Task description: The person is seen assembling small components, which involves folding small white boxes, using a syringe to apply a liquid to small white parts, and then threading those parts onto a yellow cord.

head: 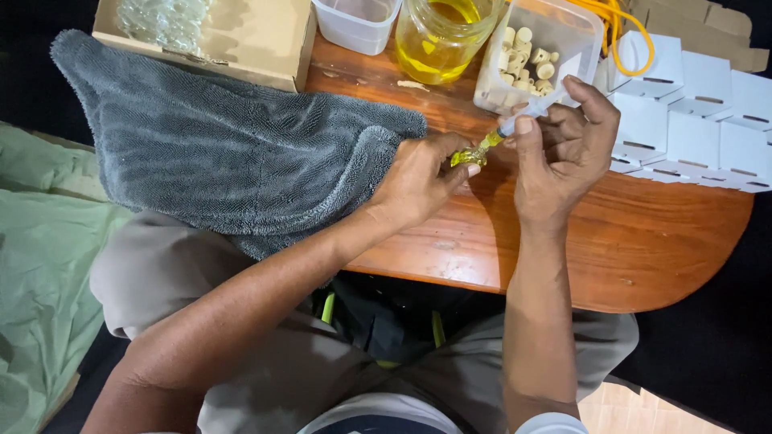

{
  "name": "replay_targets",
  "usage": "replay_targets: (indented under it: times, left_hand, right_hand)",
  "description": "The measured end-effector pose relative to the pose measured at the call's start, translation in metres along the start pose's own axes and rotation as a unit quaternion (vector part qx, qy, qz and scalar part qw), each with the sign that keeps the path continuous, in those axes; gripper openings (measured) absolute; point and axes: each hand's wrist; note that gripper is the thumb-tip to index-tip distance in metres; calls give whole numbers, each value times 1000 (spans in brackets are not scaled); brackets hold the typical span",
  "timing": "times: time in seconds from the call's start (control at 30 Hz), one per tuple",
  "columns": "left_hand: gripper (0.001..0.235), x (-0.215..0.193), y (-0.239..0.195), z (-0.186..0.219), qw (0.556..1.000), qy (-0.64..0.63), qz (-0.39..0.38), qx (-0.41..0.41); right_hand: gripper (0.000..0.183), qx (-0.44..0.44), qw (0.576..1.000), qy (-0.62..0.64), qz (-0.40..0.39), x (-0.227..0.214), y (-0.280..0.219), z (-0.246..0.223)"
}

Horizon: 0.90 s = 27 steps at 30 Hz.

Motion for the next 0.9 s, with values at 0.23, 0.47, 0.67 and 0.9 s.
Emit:
replay_targets:
  times: [0.23, 0.47, 0.67, 0.9]
  left_hand:
    - [30, 4, 1, -4, 1000, 24, 1, 1]
    - [27, 6, 0, -8, 999, 25, 12, 29]
    - [33, 8, 0, -11, 999, 26, 16, 35]
    - [35, 9, 1, -13, 999, 15, 21, 48]
  right_hand:
    - [37, -3, 1000, -15, -21, -2, 2, -2]
    - [37, 6, 999, -36, -24, -4, 3, -3]
    - [35, 14, 999, -34, -17, -3, 3, -3]
    - [34, -4, 1000, -15, -24, -3, 3, 4]
Point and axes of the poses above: each hand's wrist, its own y-axis towards the middle knuckle, its own x-axis out of the palm, z = x × y, and after that the axes turned 11 degrees about -z, right-handed
